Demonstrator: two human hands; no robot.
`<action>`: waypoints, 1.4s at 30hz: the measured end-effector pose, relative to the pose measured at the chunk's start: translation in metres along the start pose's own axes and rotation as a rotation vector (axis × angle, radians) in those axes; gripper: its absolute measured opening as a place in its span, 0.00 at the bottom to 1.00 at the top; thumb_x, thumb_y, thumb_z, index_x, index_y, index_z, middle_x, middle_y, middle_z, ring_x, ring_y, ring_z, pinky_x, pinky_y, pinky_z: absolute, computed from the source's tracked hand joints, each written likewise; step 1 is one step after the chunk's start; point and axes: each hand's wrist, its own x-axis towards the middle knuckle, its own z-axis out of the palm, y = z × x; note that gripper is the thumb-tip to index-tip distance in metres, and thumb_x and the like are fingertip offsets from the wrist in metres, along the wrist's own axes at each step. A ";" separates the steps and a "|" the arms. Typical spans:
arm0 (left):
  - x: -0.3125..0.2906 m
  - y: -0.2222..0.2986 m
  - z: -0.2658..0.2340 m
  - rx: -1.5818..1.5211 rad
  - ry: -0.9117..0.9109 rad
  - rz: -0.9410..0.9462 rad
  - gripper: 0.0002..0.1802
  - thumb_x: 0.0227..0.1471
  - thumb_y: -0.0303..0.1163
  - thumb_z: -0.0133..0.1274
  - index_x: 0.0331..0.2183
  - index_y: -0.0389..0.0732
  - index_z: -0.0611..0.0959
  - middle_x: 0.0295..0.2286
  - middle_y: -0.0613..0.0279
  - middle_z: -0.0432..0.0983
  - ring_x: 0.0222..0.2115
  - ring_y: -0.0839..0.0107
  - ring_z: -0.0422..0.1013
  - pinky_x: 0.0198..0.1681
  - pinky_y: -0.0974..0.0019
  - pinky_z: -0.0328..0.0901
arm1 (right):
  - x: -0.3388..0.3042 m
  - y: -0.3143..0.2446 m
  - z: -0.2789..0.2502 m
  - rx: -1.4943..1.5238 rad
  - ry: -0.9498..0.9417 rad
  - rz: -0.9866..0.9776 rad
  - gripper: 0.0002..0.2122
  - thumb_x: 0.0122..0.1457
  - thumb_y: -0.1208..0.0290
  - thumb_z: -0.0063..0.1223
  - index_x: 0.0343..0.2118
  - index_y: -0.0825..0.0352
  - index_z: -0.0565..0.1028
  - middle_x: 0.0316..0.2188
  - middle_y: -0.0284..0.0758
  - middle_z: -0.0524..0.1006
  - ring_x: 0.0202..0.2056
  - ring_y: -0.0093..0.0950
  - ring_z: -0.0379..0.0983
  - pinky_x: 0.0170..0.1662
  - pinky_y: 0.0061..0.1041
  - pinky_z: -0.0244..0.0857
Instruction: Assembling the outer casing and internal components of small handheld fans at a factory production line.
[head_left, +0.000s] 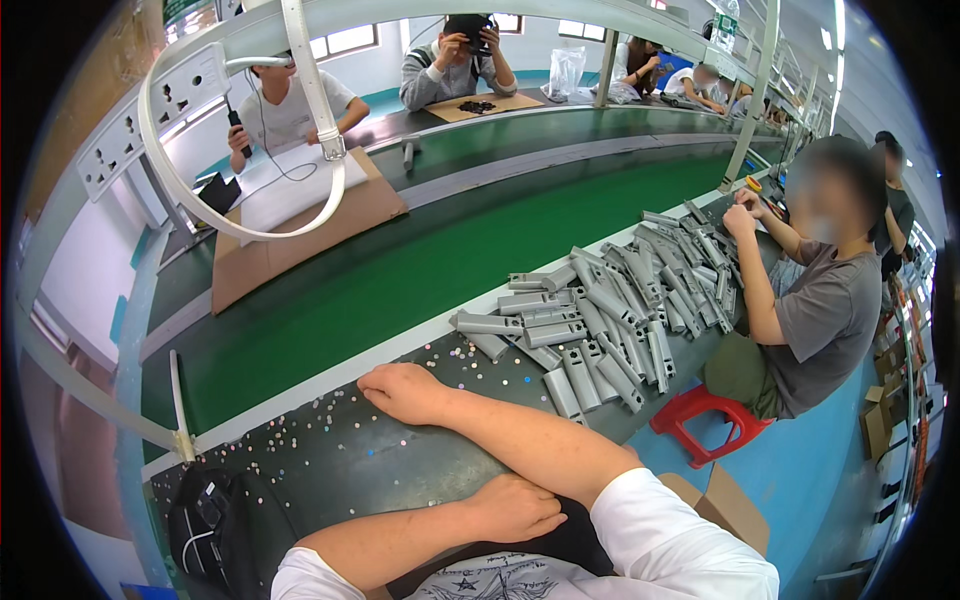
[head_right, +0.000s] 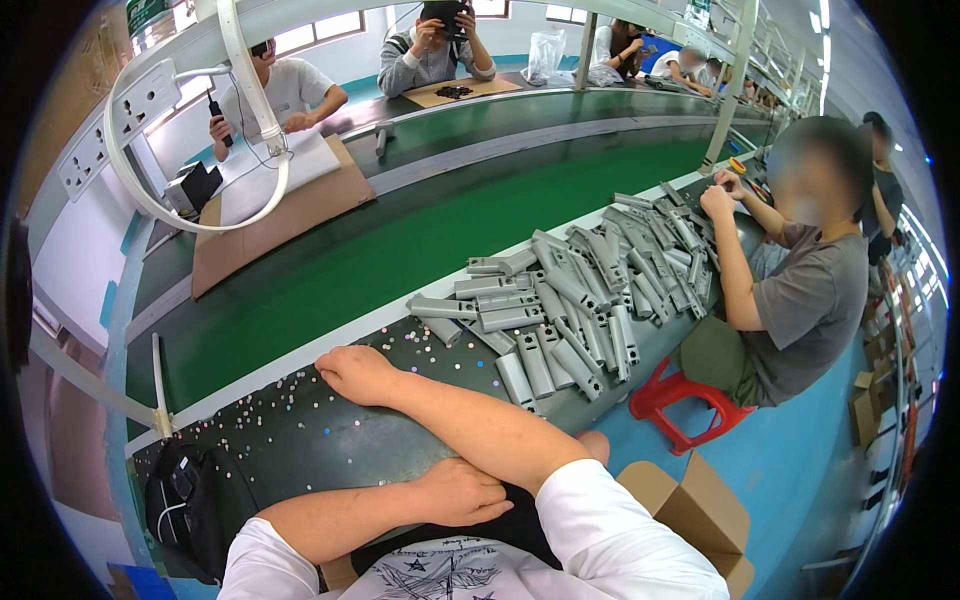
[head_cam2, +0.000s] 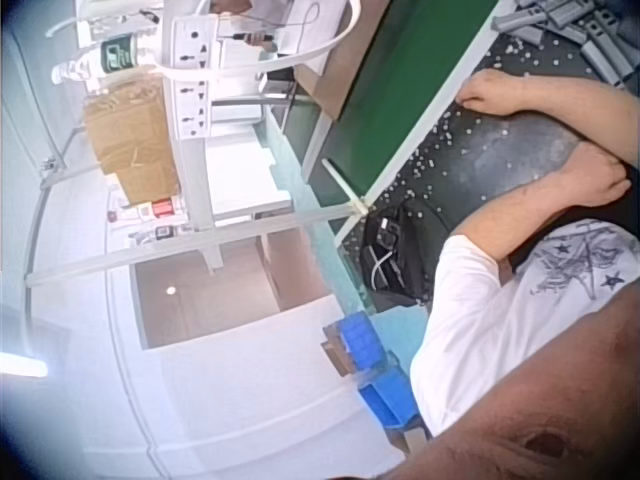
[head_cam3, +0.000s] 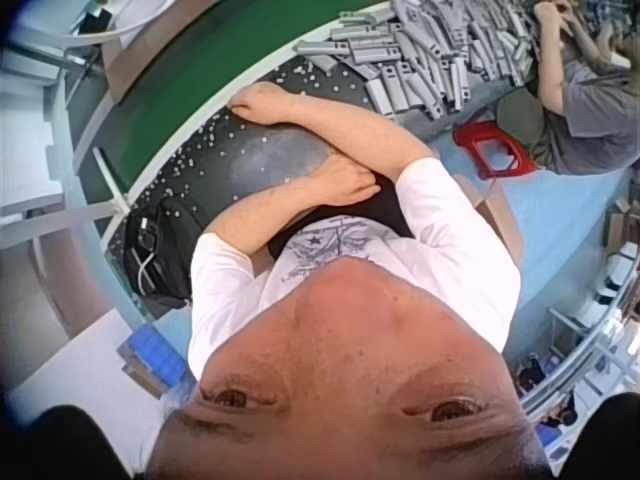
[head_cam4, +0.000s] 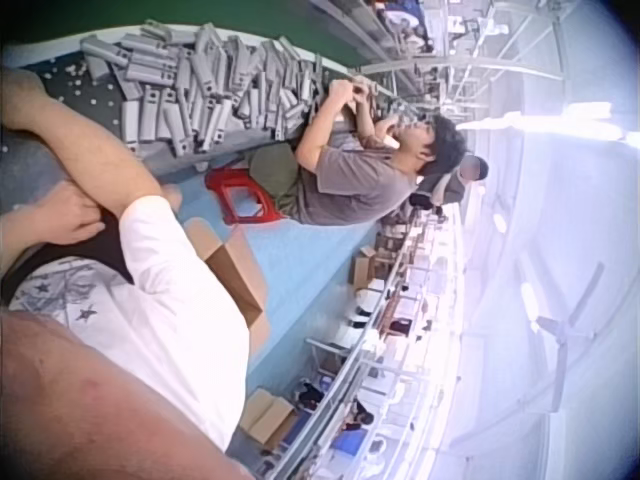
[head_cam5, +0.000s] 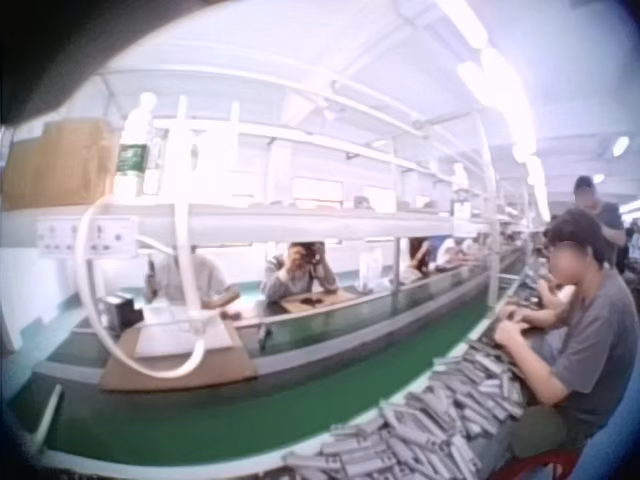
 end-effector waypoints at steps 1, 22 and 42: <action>0.000 0.000 0.000 -0.001 0.001 0.003 0.18 0.53 0.39 0.52 0.18 0.37 0.78 0.20 0.58 0.76 0.26 0.59 0.74 0.33 0.57 0.69 | 0.000 0.000 0.000 0.000 -0.001 0.000 0.11 0.59 0.69 0.49 0.41 0.67 0.78 0.38 0.42 0.78 0.41 0.43 0.74 0.46 0.37 0.68; -0.001 0.000 -0.001 -0.027 0.053 0.006 0.18 0.51 0.38 0.53 0.17 0.38 0.76 0.20 0.57 0.74 0.27 0.57 0.73 0.33 0.56 0.68 | 0.001 0.000 0.002 -0.016 0.063 -0.069 0.09 0.56 0.70 0.49 0.36 0.66 0.78 0.33 0.43 0.78 0.37 0.44 0.75 0.42 0.40 0.69; 0.007 -0.001 -0.005 0.032 -0.047 -0.018 0.15 0.51 0.41 0.55 0.20 0.42 0.81 0.22 0.61 0.76 0.25 0.61 0.75 0.29 0.57 0.69 | 0.000 0.010 0.010 0.048 0.102 -0.028 0.09 0.54 0.69 0.47 0.32 0.64 0.79 0.31 0.43 0.78 0.37 0.44 0.75 0.41 0.42 0.68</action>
